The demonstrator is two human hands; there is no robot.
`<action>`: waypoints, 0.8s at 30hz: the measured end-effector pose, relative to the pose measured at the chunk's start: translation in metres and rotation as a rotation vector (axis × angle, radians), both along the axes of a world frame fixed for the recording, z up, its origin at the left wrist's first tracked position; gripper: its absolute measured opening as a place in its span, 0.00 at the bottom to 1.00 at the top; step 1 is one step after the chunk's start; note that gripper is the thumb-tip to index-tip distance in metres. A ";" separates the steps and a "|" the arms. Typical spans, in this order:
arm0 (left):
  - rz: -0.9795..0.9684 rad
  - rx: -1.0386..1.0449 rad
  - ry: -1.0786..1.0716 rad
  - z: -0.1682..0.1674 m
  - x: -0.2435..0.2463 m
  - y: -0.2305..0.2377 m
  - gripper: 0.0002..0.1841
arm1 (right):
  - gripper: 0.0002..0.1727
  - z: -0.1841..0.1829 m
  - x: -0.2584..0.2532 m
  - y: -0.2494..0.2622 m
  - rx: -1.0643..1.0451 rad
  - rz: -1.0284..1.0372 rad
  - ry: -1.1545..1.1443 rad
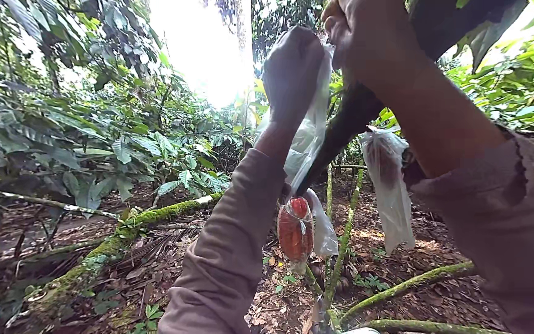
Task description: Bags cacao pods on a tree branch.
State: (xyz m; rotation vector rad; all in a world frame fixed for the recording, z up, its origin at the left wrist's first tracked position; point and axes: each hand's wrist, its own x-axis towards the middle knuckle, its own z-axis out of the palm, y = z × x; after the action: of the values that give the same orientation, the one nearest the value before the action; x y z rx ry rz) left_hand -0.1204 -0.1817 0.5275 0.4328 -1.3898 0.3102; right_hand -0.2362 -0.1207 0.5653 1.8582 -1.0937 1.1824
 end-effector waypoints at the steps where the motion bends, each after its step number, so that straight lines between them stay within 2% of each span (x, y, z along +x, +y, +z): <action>1: -0.166 0.065 -0.003 0.002 0.004 0.005 0.07 | 0.19 -0.002 -0.004 -0.002 -0.020 0.038 0.003; 4: -0.771 0.239 -0.014 0.009 0.012 0.005 0.06 | 0.18 -0.011 -0.008 -0.005 -0.060 0.093 -0.048; 5: -0.882 0.299 -0.038 0.010 0.016 0.001 0.06 | 0.18 -0.015 -0.009 -0.005 -0.063 0.087 -0.071; 7: -0.980 0.382 -0.088 0.013 0.021 -0.006 0.08 | 0.17 -0.019 -0.011 -0.005 -0.071 0.109 -0.094; 12: -0.996 0.478 -0.160 0.011 0.026 -0.005 0.09 | 0.14 -0.023 -0.014 -0.005 -0.100 0.136 -0.060; 21: -0.885 0.416 -0.102 0.012 0.024 0.001 0.07 | 0.20 -0.024 -0.007 0.000 -0.203 -0.116 0.159; 24: -0.859 0.420 -0.097 0.014 0.025 0.002 0.07 | 0.19 -0.021 -0.007 0.001 -0.207 -0.139 0.187</action>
State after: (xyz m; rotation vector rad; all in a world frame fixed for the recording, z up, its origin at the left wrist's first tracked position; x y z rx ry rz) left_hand -0.0951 -0.1795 0.5414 0.1263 -1.6077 -0.6775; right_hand -0.2431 -0.1196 0.5439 1.6685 -0.9432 0.9815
